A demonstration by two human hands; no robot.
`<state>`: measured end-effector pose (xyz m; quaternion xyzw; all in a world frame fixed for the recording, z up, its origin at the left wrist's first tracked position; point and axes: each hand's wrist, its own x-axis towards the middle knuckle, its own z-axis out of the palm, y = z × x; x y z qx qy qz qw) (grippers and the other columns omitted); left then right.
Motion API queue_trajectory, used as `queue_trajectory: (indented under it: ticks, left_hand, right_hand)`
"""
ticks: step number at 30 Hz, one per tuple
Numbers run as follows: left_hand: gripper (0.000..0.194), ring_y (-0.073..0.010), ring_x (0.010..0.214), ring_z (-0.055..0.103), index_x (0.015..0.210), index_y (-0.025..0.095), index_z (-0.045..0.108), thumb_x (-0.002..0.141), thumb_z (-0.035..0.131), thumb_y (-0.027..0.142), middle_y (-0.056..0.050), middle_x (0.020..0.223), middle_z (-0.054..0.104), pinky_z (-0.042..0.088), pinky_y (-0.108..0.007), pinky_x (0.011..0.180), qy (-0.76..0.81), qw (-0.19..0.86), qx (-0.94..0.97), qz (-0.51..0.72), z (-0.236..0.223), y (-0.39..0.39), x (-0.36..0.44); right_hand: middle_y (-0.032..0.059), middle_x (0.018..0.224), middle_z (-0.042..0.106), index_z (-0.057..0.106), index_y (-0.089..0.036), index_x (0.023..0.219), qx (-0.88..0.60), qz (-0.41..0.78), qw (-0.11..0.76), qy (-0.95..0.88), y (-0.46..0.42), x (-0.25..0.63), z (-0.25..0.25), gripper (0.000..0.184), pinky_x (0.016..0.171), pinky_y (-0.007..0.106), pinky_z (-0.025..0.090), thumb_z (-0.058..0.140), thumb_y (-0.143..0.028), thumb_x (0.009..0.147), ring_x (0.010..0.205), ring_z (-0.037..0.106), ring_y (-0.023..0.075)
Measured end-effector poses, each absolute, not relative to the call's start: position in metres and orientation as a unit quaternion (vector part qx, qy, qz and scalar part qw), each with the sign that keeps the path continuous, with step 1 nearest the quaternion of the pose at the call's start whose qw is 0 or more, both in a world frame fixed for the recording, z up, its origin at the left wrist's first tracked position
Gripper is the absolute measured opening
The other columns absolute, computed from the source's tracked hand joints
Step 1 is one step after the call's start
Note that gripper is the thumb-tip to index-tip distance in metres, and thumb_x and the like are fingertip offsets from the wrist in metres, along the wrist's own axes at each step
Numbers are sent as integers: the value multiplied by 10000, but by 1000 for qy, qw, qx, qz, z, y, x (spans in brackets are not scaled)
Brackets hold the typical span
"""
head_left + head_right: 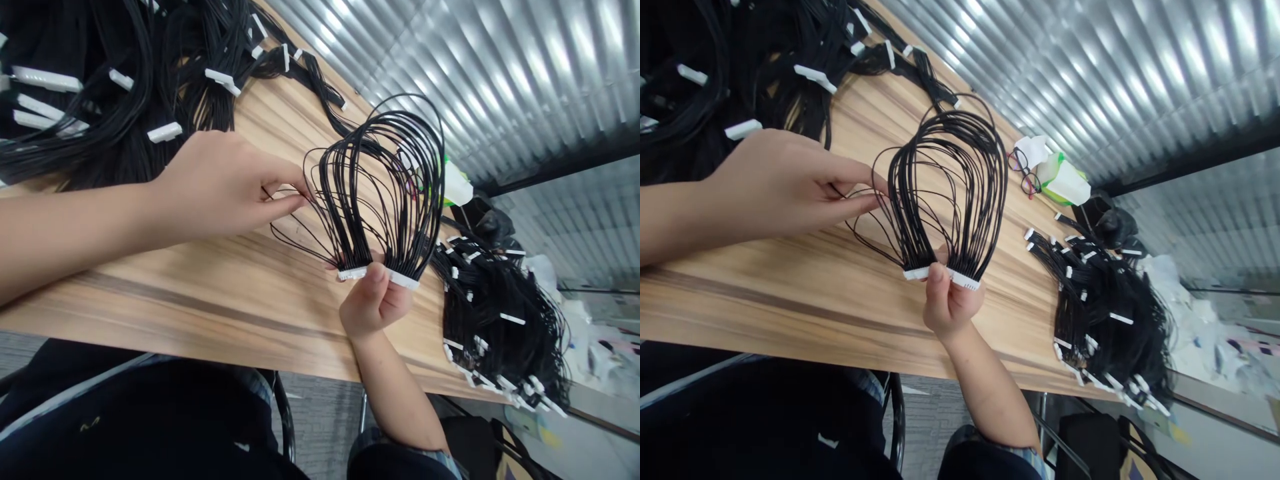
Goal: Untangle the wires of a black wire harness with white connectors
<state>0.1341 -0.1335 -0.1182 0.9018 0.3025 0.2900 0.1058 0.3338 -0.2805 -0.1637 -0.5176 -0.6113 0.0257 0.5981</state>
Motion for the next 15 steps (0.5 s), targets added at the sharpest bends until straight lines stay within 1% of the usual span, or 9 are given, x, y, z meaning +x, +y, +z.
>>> queue_trajectory:
  ticks: [4, 6, 8, 11, 12, 13, 15]
  left_hand:
    - [295, -98, 490, 446, 1066, 318, 798, 880, 570, 312, 60, 469, 459, 263, -271, 501, 282, 62, 899, 329, -119, -134, 133]
    - [317, -95, 491, 453, 1083, 309, 787, 854, 572, 269, 67, 475, 464, 296, -263, 508, 269, 57, 902, 332, -118, -134, 132]
    - [296, -90, 488, 451, 1045, 306, 786, 833, 590, 240, 73, 472, 466, 314, -261, 515, 263, 60, 901, 341, -116, -135, 130]
    - [224, -81, 504, 468, 917, 276, 774, 837, 571, 226, 66, 472, 482, 318, -273, 536, 240, 60, 896, 369, -112, -136, 129]
    - [221, -74, 518, 478, 920, 264, 767, 851, 561, 226, 64, 498, 516, 318, -277, 547, 232, 57, 893, 382, -111, -136, 129]
    - [229, -69, 545, 500, 966, 263, 765, 872, 558, 234, 61, 551, 571, 325, -280, 565, 225, 49, 889, 395, -109, -137, 129]
    - [261, -82, 673, 595, 1089, 315, 761, 928, 556, 297, 60, 720, 688, 377, -285, 644, 217, 20, 882, 417, -107, -138, 130]
  right_hand:
    - [-30, 613, 589, 597, -257, 868, -523, 15, 617, -588, -279, 333, -161, 243, 419, 279, 521, 478, -379, 1041, 455, 607, 138]
    - [-35, 617, 576, 589, -258, 851, -504, 12, 636, -585, -276, 332, -159, 237, 401, 263, 509, 490, -363, 1039, 446, 595, 131]
    - [-37, 627, 576, 605, -255, 851, -484, 12, 654, -581, -274, 331, -157, 224, 379, 242, 493, 512, -347, 1033, 440, 585, 122]
    - [-36, 654, 588, 671, -249, 966, -493, -8, 684, -537, -271, 329, -154, 164, 353, 235, 480, 573, -373, 1007, 436, 593, 122]
    - [-36, 654, 589, 683, -244, 995, -500, -13, 692, -520, -270, 328, -153, 168, 346, 234, 472, 590, -385, 998, 437, 600, 125]
    - [-36, 647, 590, 689, -240, 988, -504, -9, 695, -512, -270, 326, -151, 175, 341, 231, 463, 597, -389, 995, 442, 608, 128]
    - [-41, 618, 590, 680, -234, 889, -498, 23, 691, -523, -269, 323, -148, 205, 344, 217, 447, 584, -372, 1006, 447, 619, 123]
